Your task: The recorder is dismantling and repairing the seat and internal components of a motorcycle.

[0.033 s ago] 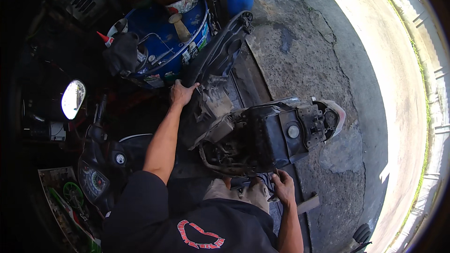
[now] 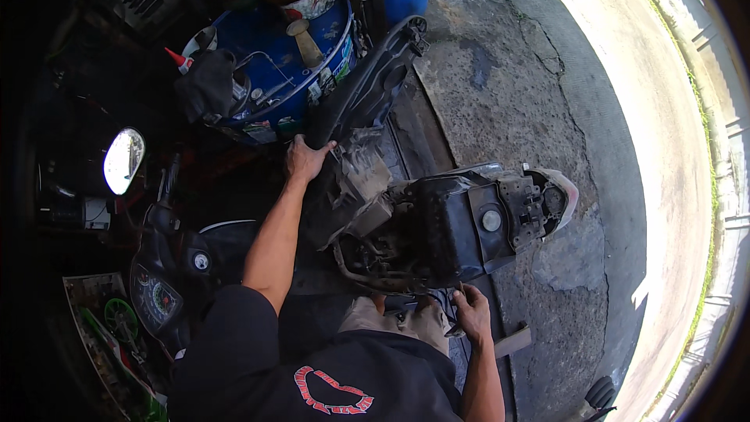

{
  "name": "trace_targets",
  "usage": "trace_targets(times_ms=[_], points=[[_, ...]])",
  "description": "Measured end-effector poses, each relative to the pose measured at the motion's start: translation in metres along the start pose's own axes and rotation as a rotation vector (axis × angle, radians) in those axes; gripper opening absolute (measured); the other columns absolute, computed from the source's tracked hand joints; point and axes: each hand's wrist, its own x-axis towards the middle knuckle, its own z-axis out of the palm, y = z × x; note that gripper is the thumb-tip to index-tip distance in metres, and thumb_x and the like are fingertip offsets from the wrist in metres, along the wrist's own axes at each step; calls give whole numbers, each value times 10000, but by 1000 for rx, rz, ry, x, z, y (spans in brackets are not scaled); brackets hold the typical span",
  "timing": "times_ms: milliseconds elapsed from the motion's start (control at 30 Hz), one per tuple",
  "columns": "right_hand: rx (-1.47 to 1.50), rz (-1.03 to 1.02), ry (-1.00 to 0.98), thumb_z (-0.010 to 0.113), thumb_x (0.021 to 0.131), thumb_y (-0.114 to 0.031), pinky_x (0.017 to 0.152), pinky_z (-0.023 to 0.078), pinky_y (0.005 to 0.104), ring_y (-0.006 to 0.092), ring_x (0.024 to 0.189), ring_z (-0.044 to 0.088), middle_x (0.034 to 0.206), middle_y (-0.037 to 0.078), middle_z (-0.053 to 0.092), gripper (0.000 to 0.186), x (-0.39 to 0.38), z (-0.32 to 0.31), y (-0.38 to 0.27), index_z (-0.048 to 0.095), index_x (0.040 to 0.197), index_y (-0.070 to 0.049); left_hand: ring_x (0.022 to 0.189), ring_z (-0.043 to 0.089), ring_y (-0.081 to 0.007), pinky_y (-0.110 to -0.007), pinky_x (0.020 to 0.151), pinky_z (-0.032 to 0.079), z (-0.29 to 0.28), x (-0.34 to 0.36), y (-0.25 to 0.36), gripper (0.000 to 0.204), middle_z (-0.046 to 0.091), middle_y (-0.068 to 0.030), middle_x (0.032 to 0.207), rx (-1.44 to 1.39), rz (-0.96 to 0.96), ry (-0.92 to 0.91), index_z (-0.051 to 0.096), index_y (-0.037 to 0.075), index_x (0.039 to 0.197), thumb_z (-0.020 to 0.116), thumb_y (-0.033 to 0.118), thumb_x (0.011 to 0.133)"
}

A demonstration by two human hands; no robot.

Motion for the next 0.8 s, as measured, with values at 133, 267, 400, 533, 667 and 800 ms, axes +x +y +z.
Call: trace_targets(times_ms=[133, 267, 400, 533, 667, 800], points=[[-48, -25, -109, 643, 953, -220, 946, 482, 327, 211, 1054, 650, 1153, 180, 693, 436, 17, 29, -17, 600, 1270, 77, 1148, 572, -425, -491, 970, 481, -10, -69, -19, 863, 579, -258, 1193, -2, 95, 149, 525, -33, 1279, 855, 506, 690], [-115, -351, -222, 668, 942, -298, 1041, 442, 359, 287, 1217, 601, 1291, 238, 626, 571, 48, 98, -90, 526, 1353, 72, 1058, 623, -433, -509, 905, 513, -17, -83, -45, 804, 606, -249, 1156, -83, 44, 261, 581, -42, 1202, 859, 488, 666], [-210, -696, -192, 674, 923, -395, 1061, 435, 406, 371, 1246, 581, 1370, 277, 554, 710, 91, 163, -143, 447, 1438, 39, 1169, 579, -427, -493, 1012, 457, -35, -83, -12, 869, 605, -263, 1236, -113, -113, 105, 573, -48, 1254, 830, 551, 679], [-502, -727, -143, 661, 919, -387, 1066, 433, 419, 408, 1270, 548, 1368, 277, 553, 697, 83, 191, -187, 452, 1439, 29, 1201, 571, -418, -488, 1030, 450, -36, -87, -13, 961, 597, -277, 1264, -55, -289, 32, 574, -79, 1246, 792, 656, 666], [-539, -754, -306, 647, 912, -355, 1053, 445, 421, 415, 1253, 554, 1353, 264, 569, 651, 98, 210, -190, 482, 1414, 26, 1226, 552, -426, -484, 1035, 448, -12, -55, -67, 1018, 575, -295, 1293, -180, -233, 104, 559, -88, 1274, 769, 704, 669], [-479, -718, -271, 659, 912, -290, 1036, 460, 406, 380, 1233, 585, 1323, 261, 598, 592, 103, 184, -151, 513, 1381, 41, 1228, 547, -427, -479, 1044, 438, -3, -52, -72, 989, 569, -284, 1310, -282, -159, 107, 546, -65, 1306, 758, 689, 703]])
